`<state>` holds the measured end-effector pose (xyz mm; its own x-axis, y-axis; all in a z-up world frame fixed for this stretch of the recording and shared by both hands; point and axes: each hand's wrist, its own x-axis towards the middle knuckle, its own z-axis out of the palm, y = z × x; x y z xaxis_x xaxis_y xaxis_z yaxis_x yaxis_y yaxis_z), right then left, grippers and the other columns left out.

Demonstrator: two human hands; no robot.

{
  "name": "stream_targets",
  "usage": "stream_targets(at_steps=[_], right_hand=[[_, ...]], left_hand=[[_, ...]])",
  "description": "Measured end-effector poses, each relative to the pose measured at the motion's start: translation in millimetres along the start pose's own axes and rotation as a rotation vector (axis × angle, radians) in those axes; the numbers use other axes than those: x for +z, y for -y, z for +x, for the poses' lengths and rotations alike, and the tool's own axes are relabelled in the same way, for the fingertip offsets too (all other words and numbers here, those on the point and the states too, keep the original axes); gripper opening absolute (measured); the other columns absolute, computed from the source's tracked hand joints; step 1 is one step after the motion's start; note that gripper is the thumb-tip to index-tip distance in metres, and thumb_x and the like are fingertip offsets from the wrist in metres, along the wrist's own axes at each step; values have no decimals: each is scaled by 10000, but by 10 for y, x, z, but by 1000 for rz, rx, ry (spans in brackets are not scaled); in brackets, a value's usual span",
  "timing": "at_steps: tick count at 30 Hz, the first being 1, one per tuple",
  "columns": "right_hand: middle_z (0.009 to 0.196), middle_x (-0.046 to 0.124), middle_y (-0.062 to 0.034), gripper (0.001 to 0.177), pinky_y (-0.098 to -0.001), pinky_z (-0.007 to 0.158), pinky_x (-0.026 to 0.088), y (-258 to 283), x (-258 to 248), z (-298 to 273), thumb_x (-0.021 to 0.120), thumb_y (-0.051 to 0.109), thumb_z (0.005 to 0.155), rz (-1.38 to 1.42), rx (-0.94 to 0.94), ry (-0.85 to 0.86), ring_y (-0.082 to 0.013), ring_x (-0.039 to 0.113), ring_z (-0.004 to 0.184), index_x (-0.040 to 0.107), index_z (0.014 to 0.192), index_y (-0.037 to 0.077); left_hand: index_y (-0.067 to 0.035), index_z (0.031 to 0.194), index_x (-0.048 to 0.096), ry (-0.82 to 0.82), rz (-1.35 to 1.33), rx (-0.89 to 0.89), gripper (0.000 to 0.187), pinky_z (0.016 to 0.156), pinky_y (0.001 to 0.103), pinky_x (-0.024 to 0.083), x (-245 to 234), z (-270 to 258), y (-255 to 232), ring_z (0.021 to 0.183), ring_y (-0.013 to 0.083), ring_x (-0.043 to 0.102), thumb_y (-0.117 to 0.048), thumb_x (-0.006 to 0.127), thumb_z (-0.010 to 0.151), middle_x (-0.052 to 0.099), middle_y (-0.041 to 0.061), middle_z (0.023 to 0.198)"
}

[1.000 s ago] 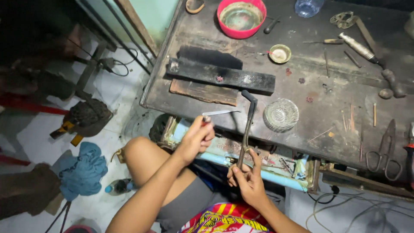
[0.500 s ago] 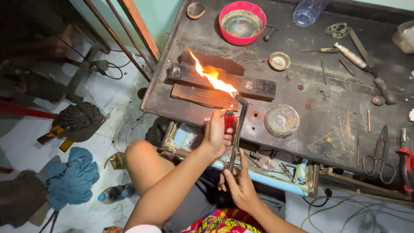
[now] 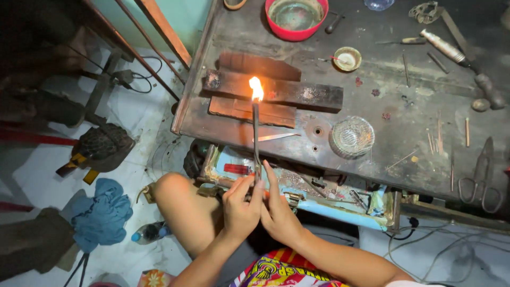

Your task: Soldering small metal jewelry components using a gas torch and tweezers

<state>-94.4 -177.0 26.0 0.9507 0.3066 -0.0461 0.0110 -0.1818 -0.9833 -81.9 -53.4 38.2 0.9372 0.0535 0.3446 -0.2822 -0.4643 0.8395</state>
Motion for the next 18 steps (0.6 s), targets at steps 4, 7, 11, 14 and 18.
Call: stream_targets(at_steps=[4,7,11,14,18], right_hand=[[1124,801,-125,867,-267,767,511,81,-173,95,510,151,974,-59,96,95,-205,644,613,-49,1637,175],[929,819,-176,816,-348,665,618,-52,-324,203,691,135,931,14,58,-21,-262,784,762,271,1631,133],[1018,785,-247,690,-454,732,660,35,-469,423,604,138,983,44,57,-86,-370,793,865,319,1610,118],[1068,766,-272,637,-457,745,664,33,-461,588,570,206,1016,73,103,-74,-384,785,901,345,1610,167],[997,788,-245,477,-411,678,669,-113,-357,642,636,227,1000,95,144,-237,-352,788,871,582,1469,160]], left_hand=[[-101,828,649,-48,19,-32,213,678,348,511,4,81,66,640,216,675,-194,587,1009,705,25,697],[92,1398,543,-207,-220,-47,431,481,335,587,86,63,332,488,196,677,-62,598,1000,714,146,683],[49,1369,476,-228,-450,-65,401,307,249,499,177,8,349,344,173,609,-35,554,985,642,120,604],[49,1264,557,-211,-353,51,332,302,247,487,208,29,315,312,185,614,4,593,938,613,75,491],[47,1178,643,-212,-163,197,284,412,175,526,192,71,430,360,105,645,-50,680,914,582,-9,351]])
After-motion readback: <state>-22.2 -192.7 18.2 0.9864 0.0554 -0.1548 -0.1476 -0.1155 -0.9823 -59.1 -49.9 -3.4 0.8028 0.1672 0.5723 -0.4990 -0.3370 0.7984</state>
